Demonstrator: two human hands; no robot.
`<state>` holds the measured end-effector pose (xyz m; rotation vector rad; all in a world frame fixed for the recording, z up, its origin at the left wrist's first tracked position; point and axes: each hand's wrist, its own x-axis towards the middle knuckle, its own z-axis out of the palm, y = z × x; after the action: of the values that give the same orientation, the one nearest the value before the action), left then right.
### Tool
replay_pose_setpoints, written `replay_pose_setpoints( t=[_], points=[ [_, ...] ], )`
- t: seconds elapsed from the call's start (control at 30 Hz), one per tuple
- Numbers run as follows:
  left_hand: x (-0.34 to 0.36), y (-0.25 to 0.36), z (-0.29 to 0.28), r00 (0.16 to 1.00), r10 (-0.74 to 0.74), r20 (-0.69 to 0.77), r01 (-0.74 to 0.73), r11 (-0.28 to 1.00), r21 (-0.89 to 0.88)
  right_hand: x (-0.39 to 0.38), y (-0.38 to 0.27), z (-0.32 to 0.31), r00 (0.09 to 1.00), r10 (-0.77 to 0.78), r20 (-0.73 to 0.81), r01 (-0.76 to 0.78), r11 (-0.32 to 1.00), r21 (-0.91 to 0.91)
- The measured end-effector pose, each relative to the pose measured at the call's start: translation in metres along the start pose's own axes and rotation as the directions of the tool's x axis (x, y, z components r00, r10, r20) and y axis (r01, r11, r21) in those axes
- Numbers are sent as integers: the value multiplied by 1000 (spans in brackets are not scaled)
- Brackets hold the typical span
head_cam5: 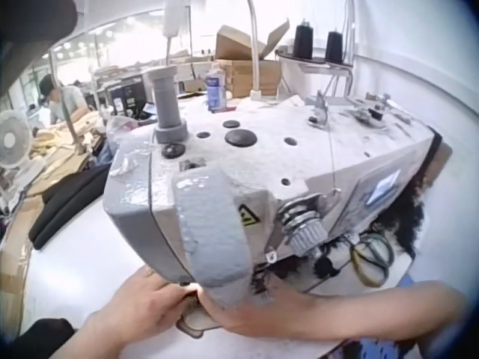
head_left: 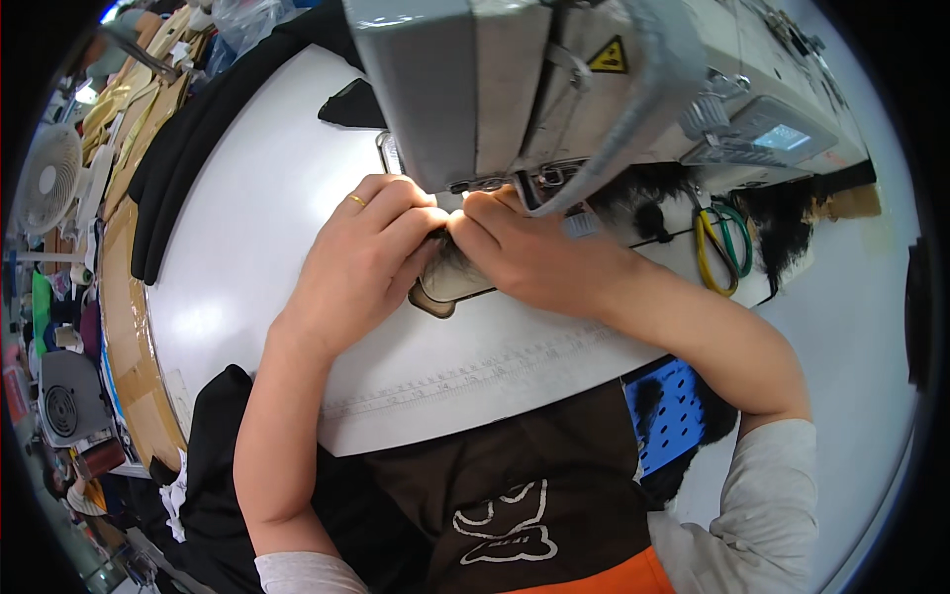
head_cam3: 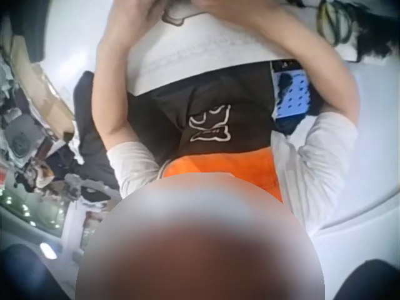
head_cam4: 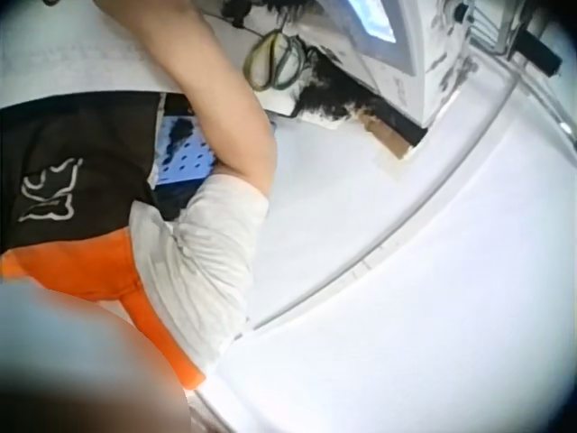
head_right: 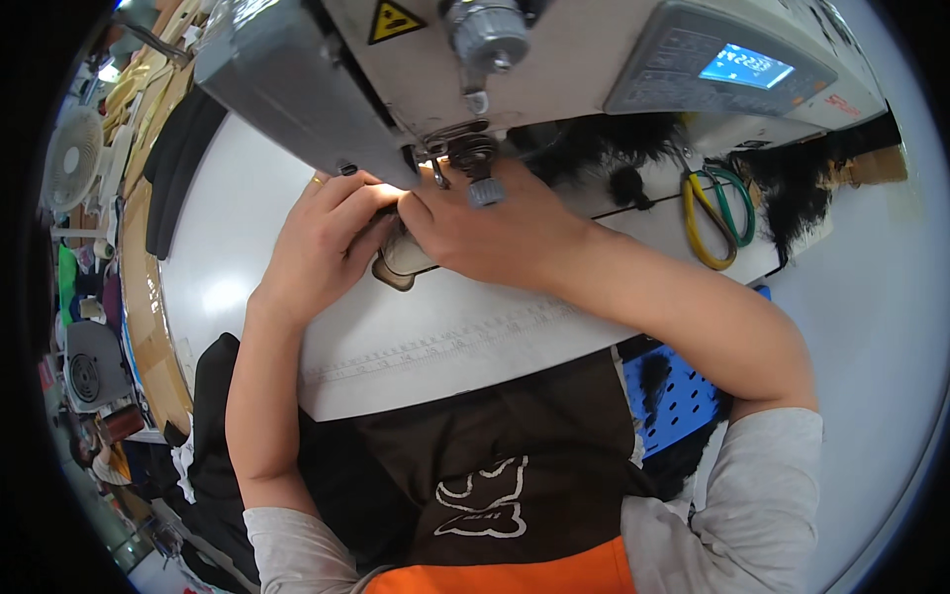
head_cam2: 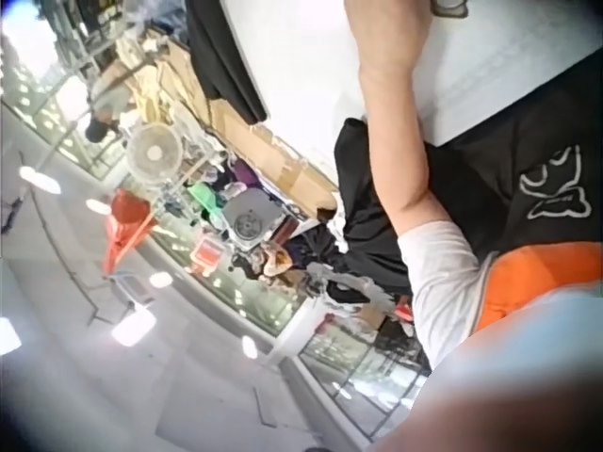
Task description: Sewing a black fur trim onto a piece of black garment using an industrial sewing machine.
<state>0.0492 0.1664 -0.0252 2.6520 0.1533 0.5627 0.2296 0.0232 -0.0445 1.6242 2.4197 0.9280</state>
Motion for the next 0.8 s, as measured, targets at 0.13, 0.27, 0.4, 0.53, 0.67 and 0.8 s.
replay_pose_setpoints(
  t=[0.13,0.27,0.4,0.53,0.67,0.8],
  points=[
    [-2,7,-1,997,-82,-2,82,996,15,3,-5,1,982,148,-114,-138,986,90],
    [-6,12,9,998,-33,-51,38,994,104,-1,-6,-8,970,186,-155,-166,977,134],
    [-3,11,9,993,81,-84,-61,975,213,-14,1,-9,955,263,-138,-193,903,384],
    [0,12,10,994,85,-68,-70,976,205,-33,10,-6,919,390,-52,-294,768,570],
    [-4,14,15,999,-18,-32,23,984,175,-41,32,5,949,309,-63,-200,743,639],
    [2,10,26,991,61,-122,-43,989,145,-41,43,8,953,297,-57,-172,688,705]
  ],
)
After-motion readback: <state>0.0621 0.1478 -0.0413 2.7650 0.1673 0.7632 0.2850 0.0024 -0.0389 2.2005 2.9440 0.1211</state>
